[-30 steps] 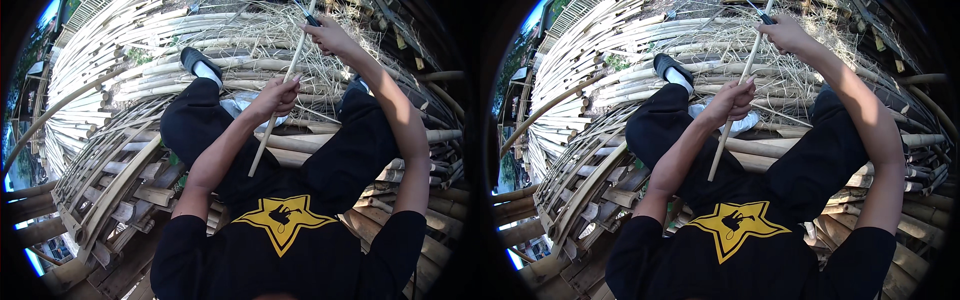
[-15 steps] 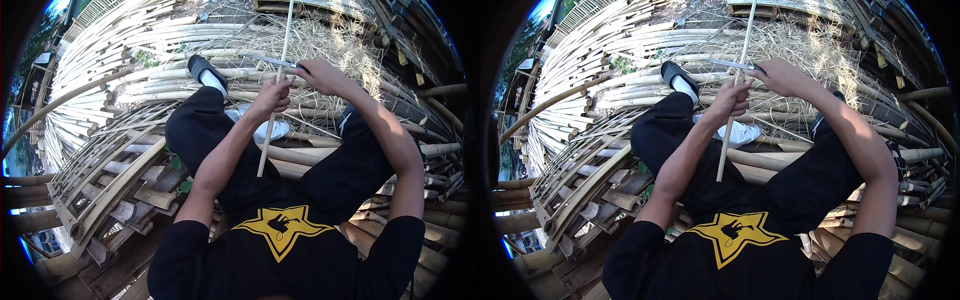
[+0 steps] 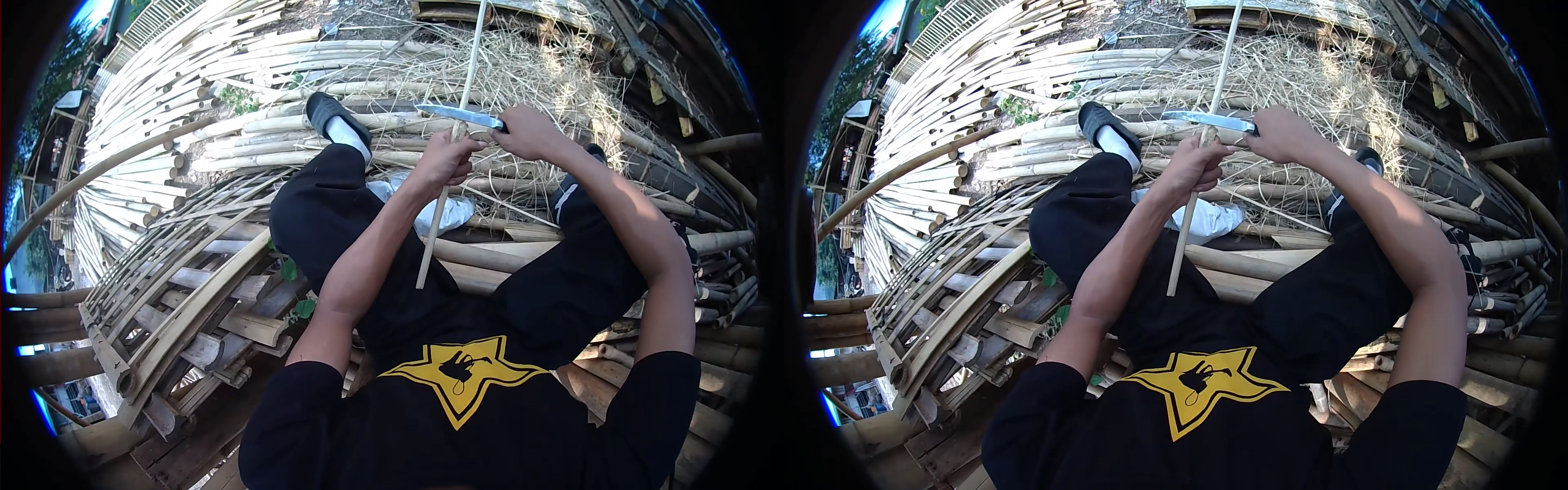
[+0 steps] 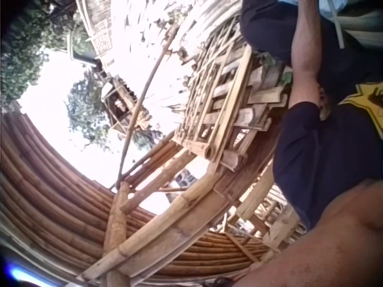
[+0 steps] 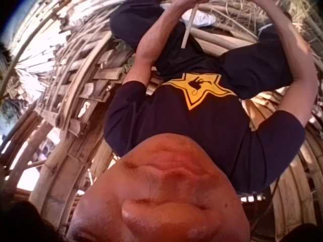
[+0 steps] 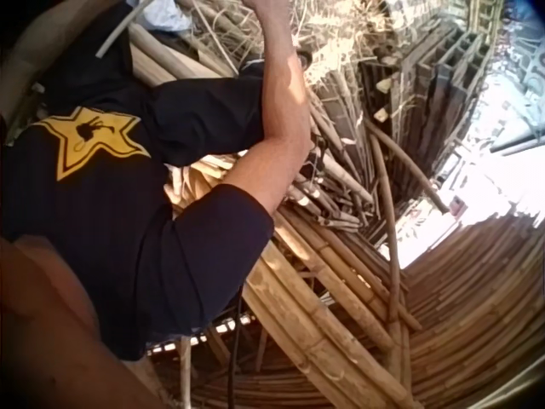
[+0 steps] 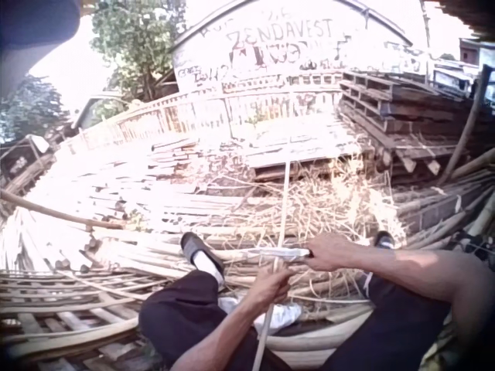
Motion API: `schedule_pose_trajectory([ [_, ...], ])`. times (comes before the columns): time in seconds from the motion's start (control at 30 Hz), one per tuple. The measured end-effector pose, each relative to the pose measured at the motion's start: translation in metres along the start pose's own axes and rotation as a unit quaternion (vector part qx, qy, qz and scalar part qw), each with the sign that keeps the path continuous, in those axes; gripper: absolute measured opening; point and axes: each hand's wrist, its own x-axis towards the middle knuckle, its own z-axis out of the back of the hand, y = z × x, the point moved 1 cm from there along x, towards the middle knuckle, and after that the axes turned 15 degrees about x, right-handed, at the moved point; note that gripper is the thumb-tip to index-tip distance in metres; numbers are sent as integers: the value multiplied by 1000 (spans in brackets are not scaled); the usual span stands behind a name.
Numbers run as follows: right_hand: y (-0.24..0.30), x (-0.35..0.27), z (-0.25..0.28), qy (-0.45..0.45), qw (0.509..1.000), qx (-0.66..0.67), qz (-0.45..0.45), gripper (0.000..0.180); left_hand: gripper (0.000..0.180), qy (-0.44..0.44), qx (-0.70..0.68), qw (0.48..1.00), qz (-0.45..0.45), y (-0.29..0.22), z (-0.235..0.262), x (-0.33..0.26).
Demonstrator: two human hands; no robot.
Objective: The person is using a knife to shave a thin strip of bamboo by hand while sitting on a pile of bamboo poles.
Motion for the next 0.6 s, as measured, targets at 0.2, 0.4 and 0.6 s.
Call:
schedule_pose_trajectory([
  [0.2, 9, 1, -4, -16, 997, -52, -46, 37, 25, -10, -9, 1000, 3, 7, 5, 5],
  [0.4, -3, 9, -12, -12, 999, -47, -7, 37, 26, -22, 22, 999, 6, 8, -1, 6],
  [0.6, 0, 2, -16, -60, 998, -27, 12, 32, 22, -2, 23, 1000, 21, 4, -6, 6],
])
